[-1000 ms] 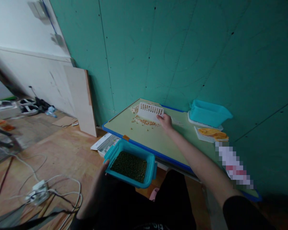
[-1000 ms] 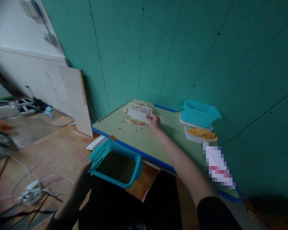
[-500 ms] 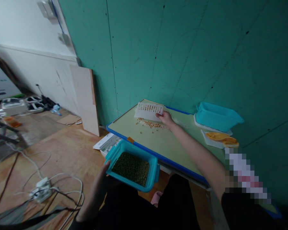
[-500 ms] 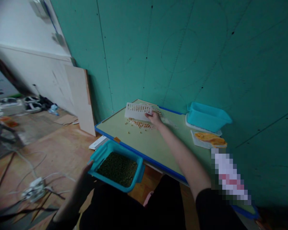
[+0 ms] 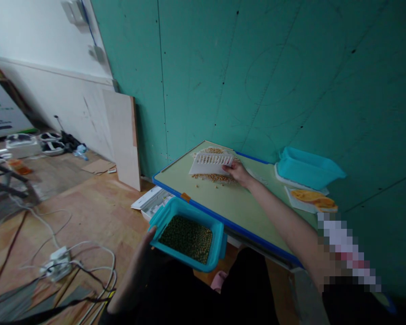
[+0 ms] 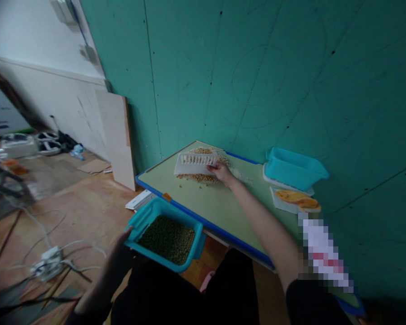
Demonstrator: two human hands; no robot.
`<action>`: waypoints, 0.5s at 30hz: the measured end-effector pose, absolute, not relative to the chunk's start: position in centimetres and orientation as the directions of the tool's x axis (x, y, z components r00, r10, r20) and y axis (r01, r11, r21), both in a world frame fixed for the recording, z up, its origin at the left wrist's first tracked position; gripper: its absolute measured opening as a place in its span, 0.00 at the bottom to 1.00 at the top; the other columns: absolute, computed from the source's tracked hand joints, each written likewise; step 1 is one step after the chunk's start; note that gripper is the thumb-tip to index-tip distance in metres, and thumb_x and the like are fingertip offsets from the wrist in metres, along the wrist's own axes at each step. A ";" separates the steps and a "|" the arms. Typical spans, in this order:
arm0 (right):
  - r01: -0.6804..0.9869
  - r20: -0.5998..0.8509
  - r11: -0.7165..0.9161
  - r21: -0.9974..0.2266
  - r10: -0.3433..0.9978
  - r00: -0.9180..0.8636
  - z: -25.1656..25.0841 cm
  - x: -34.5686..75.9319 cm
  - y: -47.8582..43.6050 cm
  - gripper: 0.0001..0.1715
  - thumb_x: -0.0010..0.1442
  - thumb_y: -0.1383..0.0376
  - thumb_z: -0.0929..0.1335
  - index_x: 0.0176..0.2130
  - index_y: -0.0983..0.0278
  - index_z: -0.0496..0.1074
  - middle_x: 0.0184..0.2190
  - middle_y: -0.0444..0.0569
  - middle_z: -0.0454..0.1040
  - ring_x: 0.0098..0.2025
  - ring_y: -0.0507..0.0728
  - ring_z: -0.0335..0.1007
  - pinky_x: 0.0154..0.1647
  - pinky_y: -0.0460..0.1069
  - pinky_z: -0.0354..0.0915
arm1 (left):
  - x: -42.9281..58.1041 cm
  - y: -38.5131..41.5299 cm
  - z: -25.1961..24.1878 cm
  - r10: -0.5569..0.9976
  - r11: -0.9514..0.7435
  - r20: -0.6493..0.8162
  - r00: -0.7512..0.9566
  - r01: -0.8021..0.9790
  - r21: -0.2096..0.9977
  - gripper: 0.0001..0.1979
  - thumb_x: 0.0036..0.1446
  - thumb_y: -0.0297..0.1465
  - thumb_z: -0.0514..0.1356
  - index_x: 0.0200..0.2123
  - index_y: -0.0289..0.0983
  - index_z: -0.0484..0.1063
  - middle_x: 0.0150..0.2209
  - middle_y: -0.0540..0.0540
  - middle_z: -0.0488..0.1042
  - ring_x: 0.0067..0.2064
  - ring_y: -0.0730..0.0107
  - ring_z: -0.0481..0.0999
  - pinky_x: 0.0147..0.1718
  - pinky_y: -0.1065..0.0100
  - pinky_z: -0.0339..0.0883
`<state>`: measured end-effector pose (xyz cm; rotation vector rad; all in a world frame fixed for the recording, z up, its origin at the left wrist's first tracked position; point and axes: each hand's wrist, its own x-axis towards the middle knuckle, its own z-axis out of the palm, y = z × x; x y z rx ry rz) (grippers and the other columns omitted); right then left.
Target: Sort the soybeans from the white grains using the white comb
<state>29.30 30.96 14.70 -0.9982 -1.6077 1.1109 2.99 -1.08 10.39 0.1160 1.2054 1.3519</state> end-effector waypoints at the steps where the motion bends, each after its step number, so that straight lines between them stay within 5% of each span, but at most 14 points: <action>1: 0.117 0.225 0.261 -0.958 0.940 -0.256 14.7 29.4 30.7 0.21 0.49 0.56 0.83 0.42 0.60 0.85 0.46 0.49 0.87 0.55 0.64 0.82 0.65 0.62 0.71 | 3.0 -1.1 10.4 0.768 0.304 -0.591 -0.248 -0.670 0.677 0.35 0.70 0.40 0.62 0.75 0.34 0.64 0.49 0.35 0.87 0.53 0.46 0.87 0.48 0.55 0.84; 5: 0.135 0.204 0.241 -0.961 0.949 -0.240 14.8 29.6 29.6 0.22 0.47 0.52 0.83 0.39 0.60 0.84 0.44 0.48 0.88 0.53 0.64 0.82 0.64 0.63 0.71 | 2.7 -0.8 9.8 0.735 0.277 -0.602 -0.312 -0.673 0.686 0.43 0.68 0.38 0.65 0.80 0.41 0.53 0.50 0.38 0.87 0.53 0.45 0.87 0.45 0.54 0.84; 15: 0.082 0.208 0.230 -0.970 0.954 -0.216 14.3 29.9 28.6 0.25 0.46 0.52 0.83 0.41 0.60 0.84 0.47 0.50 0.87 0.56 0.66 0.81 0.65 0.63 0.71 | 2.4 -0.3 8.6 0.745 0.311 -0.614 -0.260 -0.678 0.666 0.38 0.68 0.39 0.64 0.77 0.37 0.61 0.51 0.33 0.86 0.53 0.42 0.86 0.46 0.52 0.85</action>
